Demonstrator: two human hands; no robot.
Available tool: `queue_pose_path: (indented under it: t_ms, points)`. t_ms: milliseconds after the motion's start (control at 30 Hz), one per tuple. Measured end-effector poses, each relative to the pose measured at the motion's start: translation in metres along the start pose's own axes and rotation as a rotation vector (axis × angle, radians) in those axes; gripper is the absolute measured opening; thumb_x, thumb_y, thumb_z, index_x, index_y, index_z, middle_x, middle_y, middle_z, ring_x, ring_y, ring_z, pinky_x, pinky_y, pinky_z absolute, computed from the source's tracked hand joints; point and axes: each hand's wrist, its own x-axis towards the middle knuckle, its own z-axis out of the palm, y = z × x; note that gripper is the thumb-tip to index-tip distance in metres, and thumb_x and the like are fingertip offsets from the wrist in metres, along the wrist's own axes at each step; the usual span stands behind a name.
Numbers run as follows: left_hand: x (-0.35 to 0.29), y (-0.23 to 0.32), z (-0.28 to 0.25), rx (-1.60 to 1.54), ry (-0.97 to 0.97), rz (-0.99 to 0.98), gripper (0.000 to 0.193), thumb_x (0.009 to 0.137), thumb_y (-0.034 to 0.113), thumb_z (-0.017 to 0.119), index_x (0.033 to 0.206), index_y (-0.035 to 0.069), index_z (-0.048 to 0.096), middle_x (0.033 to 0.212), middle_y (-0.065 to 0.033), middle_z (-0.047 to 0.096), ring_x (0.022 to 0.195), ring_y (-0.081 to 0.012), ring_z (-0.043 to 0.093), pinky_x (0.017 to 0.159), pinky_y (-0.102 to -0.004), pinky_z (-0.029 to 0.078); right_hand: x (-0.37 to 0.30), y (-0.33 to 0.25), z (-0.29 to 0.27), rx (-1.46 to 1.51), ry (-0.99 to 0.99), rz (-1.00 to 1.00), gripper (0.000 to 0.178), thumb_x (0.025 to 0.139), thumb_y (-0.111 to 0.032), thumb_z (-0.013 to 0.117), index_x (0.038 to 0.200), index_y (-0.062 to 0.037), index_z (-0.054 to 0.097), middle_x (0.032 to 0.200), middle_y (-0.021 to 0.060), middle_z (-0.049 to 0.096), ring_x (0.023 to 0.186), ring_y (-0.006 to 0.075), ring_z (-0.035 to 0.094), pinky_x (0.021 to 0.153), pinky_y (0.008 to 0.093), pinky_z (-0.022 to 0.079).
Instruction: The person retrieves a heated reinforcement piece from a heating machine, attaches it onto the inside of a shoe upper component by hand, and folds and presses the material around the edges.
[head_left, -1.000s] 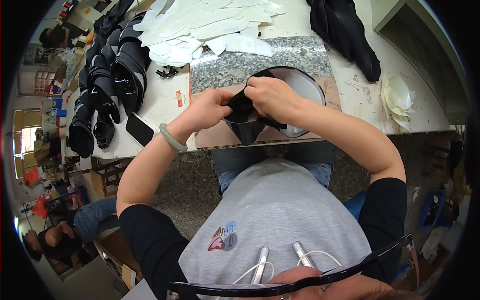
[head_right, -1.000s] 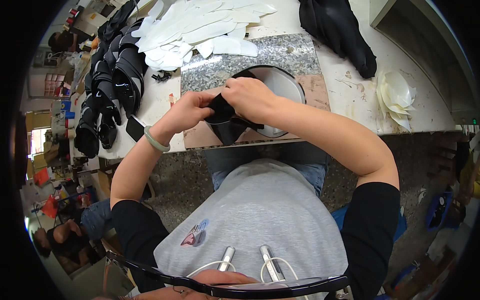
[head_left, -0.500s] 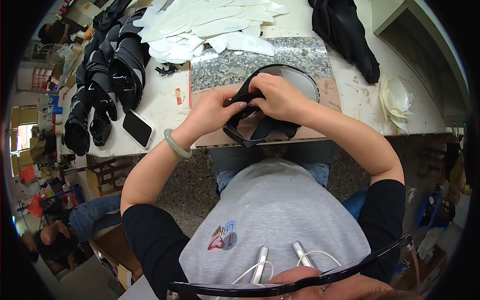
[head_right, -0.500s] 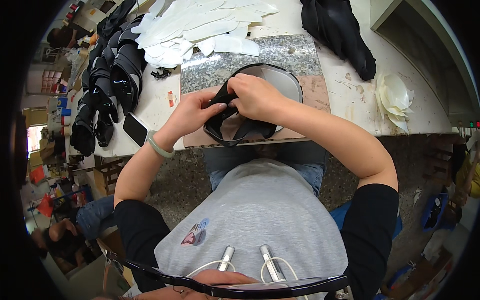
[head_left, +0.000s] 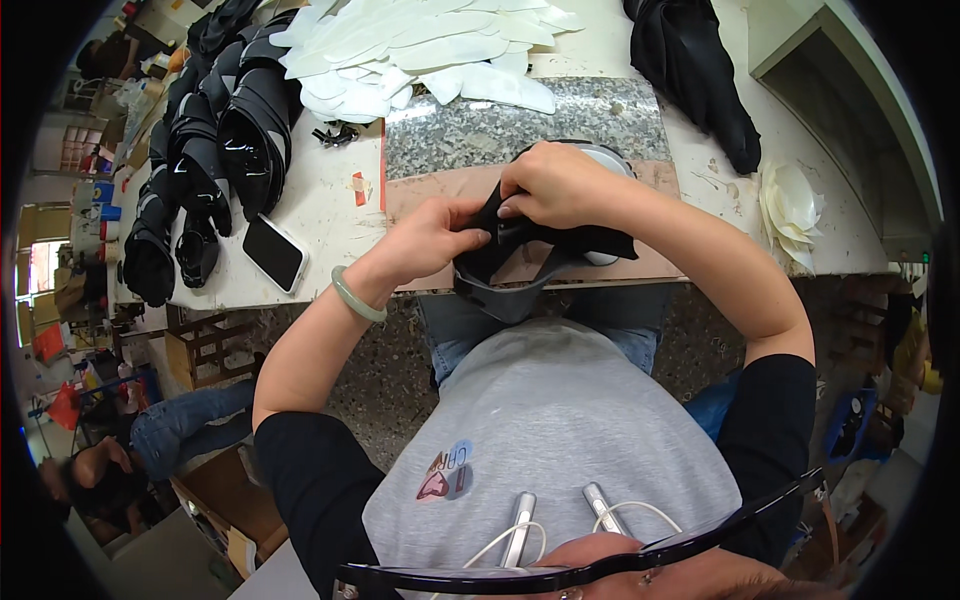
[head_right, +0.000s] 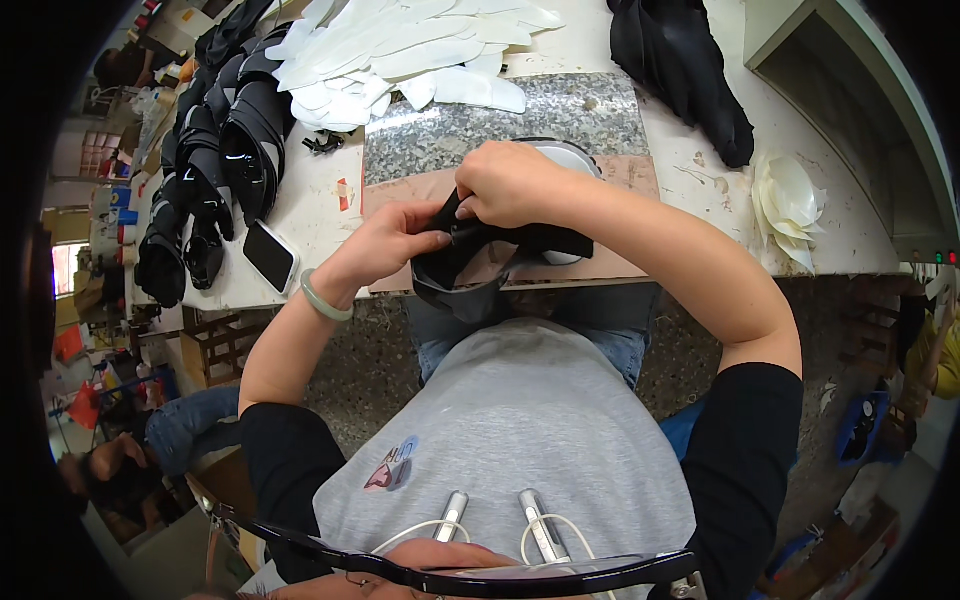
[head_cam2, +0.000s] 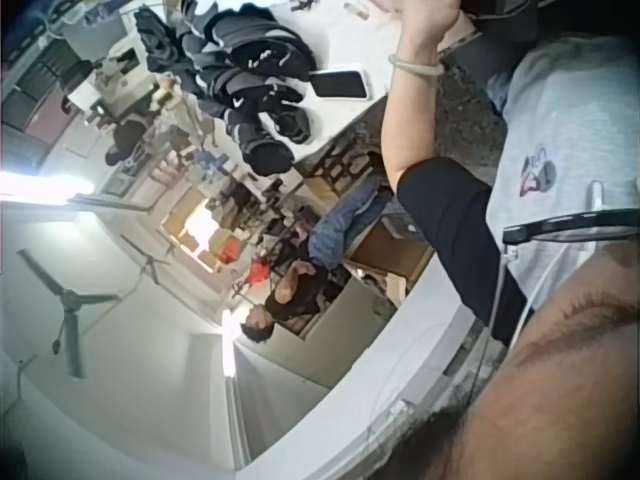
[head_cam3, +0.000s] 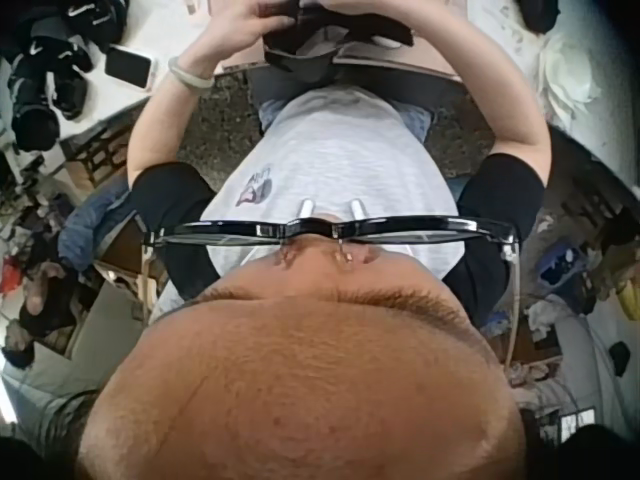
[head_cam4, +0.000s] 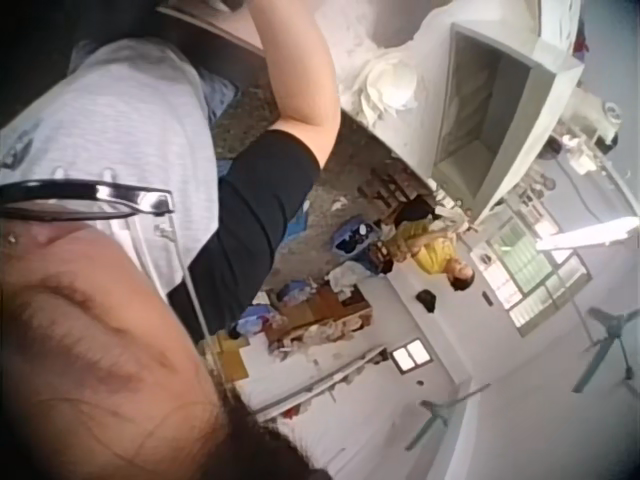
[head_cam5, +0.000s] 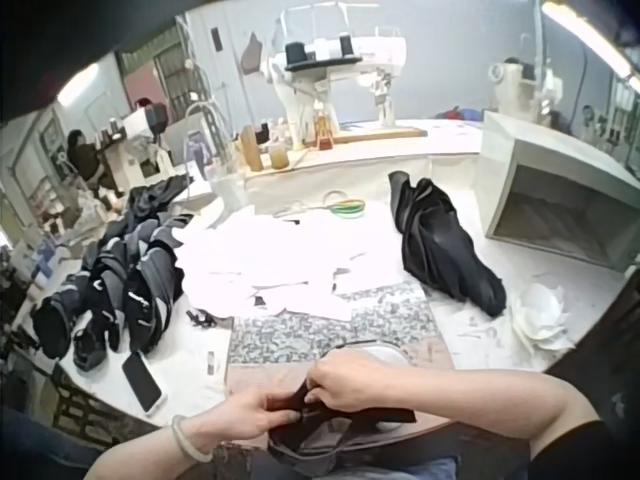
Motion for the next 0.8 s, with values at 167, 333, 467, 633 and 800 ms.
queue_pose_path:
  t_ms: [167, 333, 467, 633, 800]
  points:
    - [-0.007, -0.010, 0.005, -0.096, -0.024, -0.114, 0.025, 0.084, 0.005, 0.061, 0.107, -0.005, 0.059, 0.092, -0.0044, 0.065, 0.082, -0.0061, 0.059, 0.073, -0.0207, 0.048, 0.008, -0.006, 0.010, 0.007, -0.162, -0.019, 0.022, 0.073, -0.022, 0.069, 0.078, -0.0007, 0.067, 0.073, 0.0172, 0.064, 0.072, 0.0339, 0.062, 0.066, 0.0407, 0.049]
    - [-0.017, -0.031, 0.017, 0.162, 0.078, -0.193, 0.020, 0.087, 0.013, 0.062, 0.099, -0.003, 0.063, 0.087, -0.0046, 0.065, 0.074, -0.0053, 0.058, 0.066, -0.0208, 0.047, 0.025, -0.022, 0.008, -0.078, -0.411, -0.043, 0.024, 0.071, -0.023, 0.070, 0.079, -0.0004, 0.068, 0.072, 0.0168, 0.064, 0.070, 0.0309, 0.063, 0.064, 0.0391, 0.049]
    - [-0.026, -0.058, 0.030, -0.359, 0.118, -0.142, 0.020, 0.090, 0.013, 0.056, 0.097, -0.005, 0.062, 0.084, -0.0052, 0.065, 0.072, -0.0079, 0.059, 0.065, -0.0223, 0.048, 0.045, -0.020, 0.004, -0.060, -0.576, -0.046, 0.028, 0.069, -0.024, 0.072, 0.084, -0.0005, 0.069, 0.076, 0.0147, 0.067, 0.069, 0.0267, 0.064, 0.063, 0.0365, 0.049]
    - [-0.041, -0.070, 0.048, -0.775, 0.108, -0.209, 0.021, 0.091, 0.012, 0.053, 0.104, -0.004, 0.059, 0.091, -0.0074, 0.066, 0.077, -0.0110, 0.063, 0.070, -0.0236, 0.051, 0.066, -0.022, 0.002, -0.077, -0.740, -0.027, 0.032, 0.069, -0.025, 0.072, 0.089, -0.0001, 0.070, 0.082, 0.0151, 0.068, 0.076, 0.0262, 0.065, 0.067, 0.0340, 0.050]
    - [-0.053, -0.064, 0.065, -0.926, 0.145, -0.214, 0.021, 0.091, 0.013, 0.053, 0.102, -0.003, 0.060, 0.091, -0.0055, 0.066, 0.073, -0.0100, 0.063, 0.065, -0.0247, 0.053, 0.083, -0.027, 0.017, -0.159, -0.844, -0.047, 0.031, 0.069, -0.025, 0.073, 0.086, 0.0003, 0.070, 0.081, 0.0147, 0.068, 0.075, 0.0260, 0.065, 0.066, 0.0348, 0.050]
